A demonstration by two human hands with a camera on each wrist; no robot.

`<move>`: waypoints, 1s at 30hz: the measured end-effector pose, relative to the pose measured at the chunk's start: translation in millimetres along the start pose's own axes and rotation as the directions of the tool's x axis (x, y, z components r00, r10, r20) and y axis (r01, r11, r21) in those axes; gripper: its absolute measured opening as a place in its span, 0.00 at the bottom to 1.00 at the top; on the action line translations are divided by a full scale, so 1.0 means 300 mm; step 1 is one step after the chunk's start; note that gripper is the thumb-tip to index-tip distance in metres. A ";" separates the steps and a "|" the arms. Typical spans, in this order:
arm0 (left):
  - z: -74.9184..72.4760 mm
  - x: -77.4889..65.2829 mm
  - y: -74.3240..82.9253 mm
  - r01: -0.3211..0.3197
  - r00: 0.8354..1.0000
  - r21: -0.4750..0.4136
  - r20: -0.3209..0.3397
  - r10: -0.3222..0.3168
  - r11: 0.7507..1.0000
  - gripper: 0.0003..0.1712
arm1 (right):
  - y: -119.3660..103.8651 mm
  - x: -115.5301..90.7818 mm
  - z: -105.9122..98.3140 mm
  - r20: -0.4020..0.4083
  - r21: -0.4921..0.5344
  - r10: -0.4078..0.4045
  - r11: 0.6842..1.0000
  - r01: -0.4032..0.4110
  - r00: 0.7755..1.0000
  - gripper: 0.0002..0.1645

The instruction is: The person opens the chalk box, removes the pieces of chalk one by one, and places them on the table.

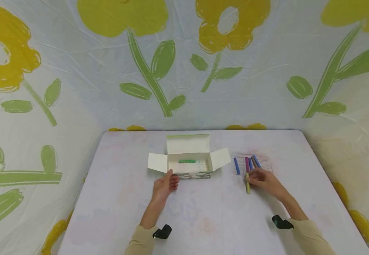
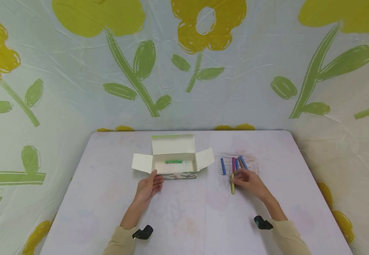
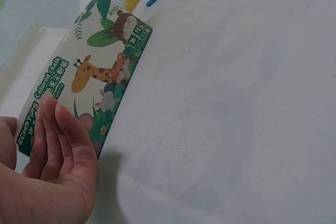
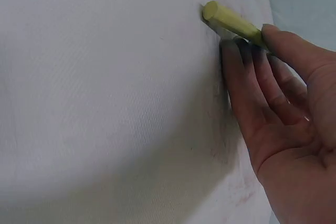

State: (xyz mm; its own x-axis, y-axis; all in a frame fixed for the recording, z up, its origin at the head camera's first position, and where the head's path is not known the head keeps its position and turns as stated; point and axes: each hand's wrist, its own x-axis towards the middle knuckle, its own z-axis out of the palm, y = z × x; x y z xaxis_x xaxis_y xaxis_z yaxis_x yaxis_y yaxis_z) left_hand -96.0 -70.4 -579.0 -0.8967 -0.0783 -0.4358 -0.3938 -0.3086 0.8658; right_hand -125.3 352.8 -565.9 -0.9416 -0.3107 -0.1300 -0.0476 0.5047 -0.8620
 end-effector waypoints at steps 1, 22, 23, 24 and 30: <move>0.001 0.000 0.000 -0.003 1.000 -0.001 0.000 0.003 1.000 0.33 | -0.002 0.002 0.005 -0.007 -0.018 -0.005 1.000 0.004 1.000 0.20; 0.008 -0.002 -0.001 -0.004 1.000 -0.012 -0.022 0.004 1.000 0.33 | -0.103 0.053 -0.018 -0.132 -0.198 -0.120 0.976 0.093 0.984 0.09; 0.008 -0.003 -0.002 -0.005 1.000 -0.013 -0.022 0.005 1.000 0.33 | -0.112 0.058 -0.022 -0.135 -0.197 -0.130 0.975 0.103 0.982 0.09; 0.007 -0.003 -0.002 -0.005 1.000 -0.012 -0.021 0.005 1.000 0.33 | -0.122 0.064 -0.026 -0.138 -0.199 -0.140 0.974 0.112 0.980 0.09; 0.004 -0.005 -0.002 -0.004 1.000 -0.008 -0.003 0.004 1.000 0.33 | -0.186 0.098 -0.047 -0.152 -0.215 -0.152 0.970 0.117 0.977 0.12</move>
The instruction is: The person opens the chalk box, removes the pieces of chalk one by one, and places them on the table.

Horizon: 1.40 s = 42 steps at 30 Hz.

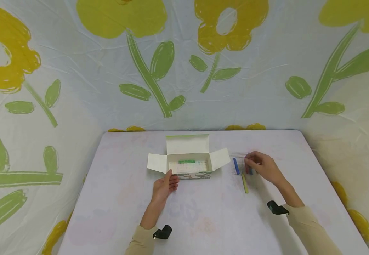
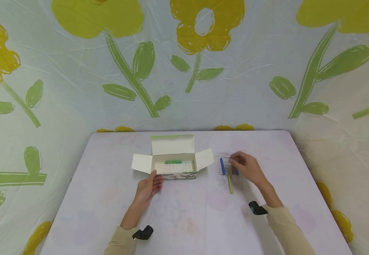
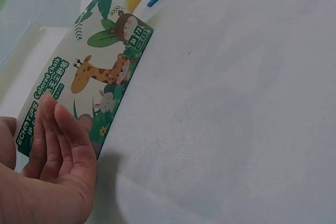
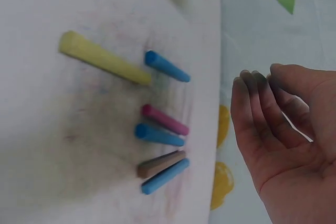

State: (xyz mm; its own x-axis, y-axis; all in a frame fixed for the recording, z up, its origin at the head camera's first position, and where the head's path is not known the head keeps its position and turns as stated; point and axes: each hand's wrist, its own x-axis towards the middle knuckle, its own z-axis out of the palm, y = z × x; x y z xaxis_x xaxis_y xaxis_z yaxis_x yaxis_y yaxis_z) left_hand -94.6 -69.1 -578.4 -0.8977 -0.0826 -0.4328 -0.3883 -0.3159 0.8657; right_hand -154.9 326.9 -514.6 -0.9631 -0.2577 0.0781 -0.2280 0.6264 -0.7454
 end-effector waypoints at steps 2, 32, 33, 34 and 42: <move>-0.003 0.000 0.000 -0.002 1.000 -0.006 0.010 0.002 1.000 0.33 | -0.018 0.016 -0.007 0.001 -0.004 0.003 1.000 -0.003 1.000 0.12; -0.004 0.004 -0.002 0.000 1.000 -0.008 -0.007 0.000 1.000 0.33 | -0.274 0.244 0.098 0.079 0.113 -0.189 0.977 0.179 0.979 0.11; -0.005 0.003 -0.001 -0.001 1.000 -0.008 -0.004 0.001 1.000 0.33 | -0.277 0.248 0.108 0.087 0.120 -0.191 0.976 0.180 0.978 0.11; -0.004 0.001 0.000 -0.001 1.000 -0.011 -0.003 0.001 1.000 0.33 | -0.278 0.251 0.118 0.091 0.120 -0.194 0.976 0.183 0.977 0.11; -0.001 -0.002 0.004 -0.009 1.000 -0.020 0.004 0.009 1.000 0.32 | -0.291 0.269 0.203 0.149 0.158 -0.219 0.968 0.195 0.964 0.12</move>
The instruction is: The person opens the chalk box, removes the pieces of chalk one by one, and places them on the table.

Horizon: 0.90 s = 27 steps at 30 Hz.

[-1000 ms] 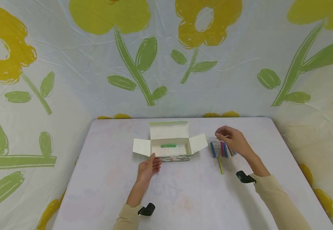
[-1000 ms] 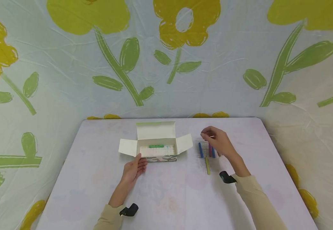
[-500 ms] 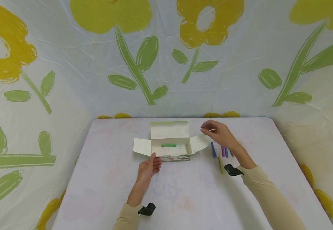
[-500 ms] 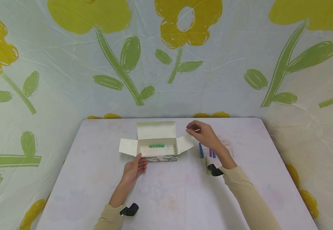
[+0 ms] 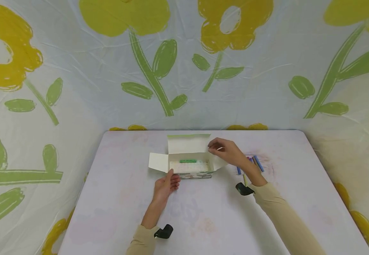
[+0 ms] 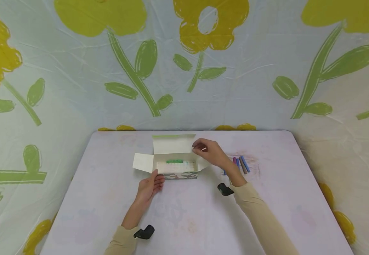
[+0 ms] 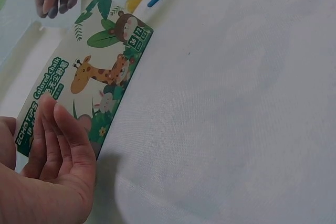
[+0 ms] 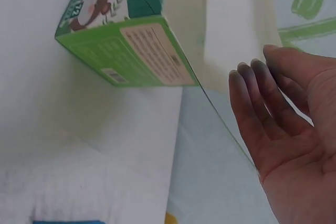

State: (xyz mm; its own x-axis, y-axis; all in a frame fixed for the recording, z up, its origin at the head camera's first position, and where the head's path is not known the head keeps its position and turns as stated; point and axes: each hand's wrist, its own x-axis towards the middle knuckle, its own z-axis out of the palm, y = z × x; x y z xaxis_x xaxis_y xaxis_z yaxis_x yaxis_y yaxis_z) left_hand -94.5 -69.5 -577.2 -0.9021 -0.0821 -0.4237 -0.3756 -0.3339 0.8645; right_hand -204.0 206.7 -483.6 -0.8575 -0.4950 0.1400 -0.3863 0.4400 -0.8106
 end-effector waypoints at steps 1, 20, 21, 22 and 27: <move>0.000 0.001 0.000 0.005 1.000 -0.001 -0.005 -0.005 1.000 0.32 | 0.002 0.003 0.011 0.014 0.001 -0.005 1.000 0.005 1.000 0.12; 0.003 0.013 -0.007 0.008 1.000 -0.007 -0.009 -0.008 1.000 0.31 | 0.017 0.071 0.181 0.365 -0.041 -0.080 0.994 0.102 0.927 0.13; 0.004 0.013 -0.007 0.007 1.000 -0.008 -0.011 -0.007 1.000 0.31 | 0.014 0.076 0.186 0.392 -0.046 -0.075 0.994 0.101 0.917 0.13; 0.004 0.013 -0.007 0.005 1.000 -0.010 -0.012 -0.006 1.000 0.31 | 0.009 0.081 0.192 0.414 -0.056 -0.072 0.993 0.105 0.908 0.12; 0.006 0.012 -0.011 -0.003 1.000 -0.036 -0.028 0.002 0.999 0.30 | -0.008 0.109 0.213 0.485 -0.142 -0.030 0.983 0.112 0.874 0.09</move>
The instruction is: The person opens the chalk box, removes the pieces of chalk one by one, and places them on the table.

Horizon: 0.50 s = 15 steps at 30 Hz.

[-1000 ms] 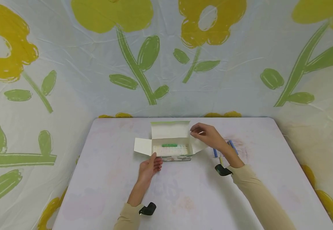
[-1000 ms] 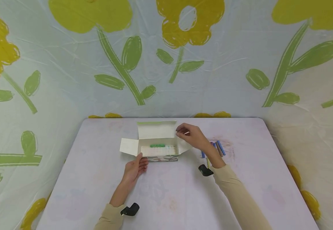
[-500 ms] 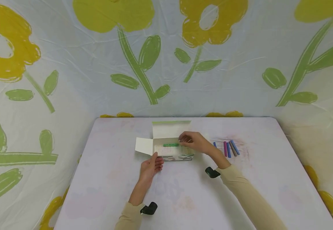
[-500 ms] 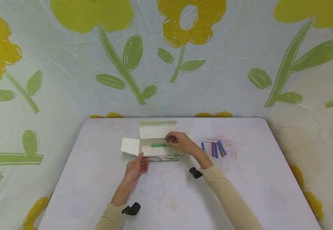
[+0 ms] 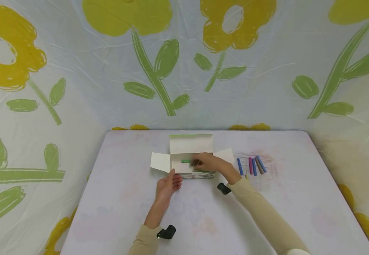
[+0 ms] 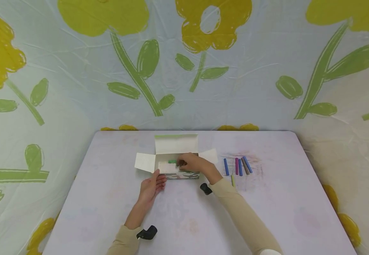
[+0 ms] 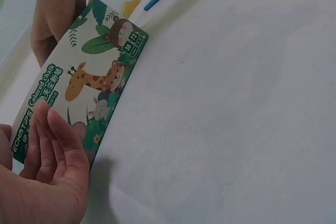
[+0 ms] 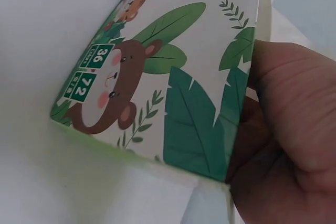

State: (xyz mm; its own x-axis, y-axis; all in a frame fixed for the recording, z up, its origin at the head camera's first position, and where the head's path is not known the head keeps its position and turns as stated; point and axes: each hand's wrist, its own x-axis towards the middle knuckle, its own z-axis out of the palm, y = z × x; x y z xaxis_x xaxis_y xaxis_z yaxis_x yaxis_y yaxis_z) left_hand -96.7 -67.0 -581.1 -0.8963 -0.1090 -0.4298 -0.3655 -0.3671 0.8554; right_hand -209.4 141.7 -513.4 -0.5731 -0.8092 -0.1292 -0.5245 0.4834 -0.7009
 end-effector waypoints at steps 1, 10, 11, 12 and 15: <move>0.001 0.000 -0.001 -0.003 1.000 -0.004 -0.001 0.003 1.000 0.30 | -0.004 0.006 0.000 0.014 -0.016 0.015 1.000 -0.015 1.000 0.09; 0.014 -0.001 -0.008 -0.010 1.000 -0.043 -0.026 0.009 0.999 0.29 | 0.001 0.064 0.004 0.139 -0.057 0.129 0.991 -0.122 0.982 0.07; 0.015 0.000 -0.009 -0.011 1.000 -0.049 -0.030 0.010 0.999 0.29 | 0.001 0.069 0.004 0.151 -0.059 0.134 0.990 -0.126 0.979 0.07; 0.017 0.000 -0.009 -0.012 0.999 -0.054 -0.034 0.010 0.998 0.29 | 0.002 0.072 0.003 0.162 -0.060 0.138 0.990 -0.130 0.977 0.07; 0.020 -0.001 -0.011 -0.021 0.999 -0.059 -0.043 0.018 0.998 0.30 | 0.007 0.082 0.002 0.187 -0.061 0.157 0.987 -0.148 0.970 0.06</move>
State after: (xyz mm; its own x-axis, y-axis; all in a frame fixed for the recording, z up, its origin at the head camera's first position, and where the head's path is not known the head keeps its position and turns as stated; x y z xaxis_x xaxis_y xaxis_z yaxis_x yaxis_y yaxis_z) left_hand -96.8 -60.2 -582.2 -0.8911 -0.1554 -0.4263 -0.3314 -0.4187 0.8455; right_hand -224.1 122.7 -518.6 -0.5204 -0.7713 -0.3665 -0.4716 0.6174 -0.6296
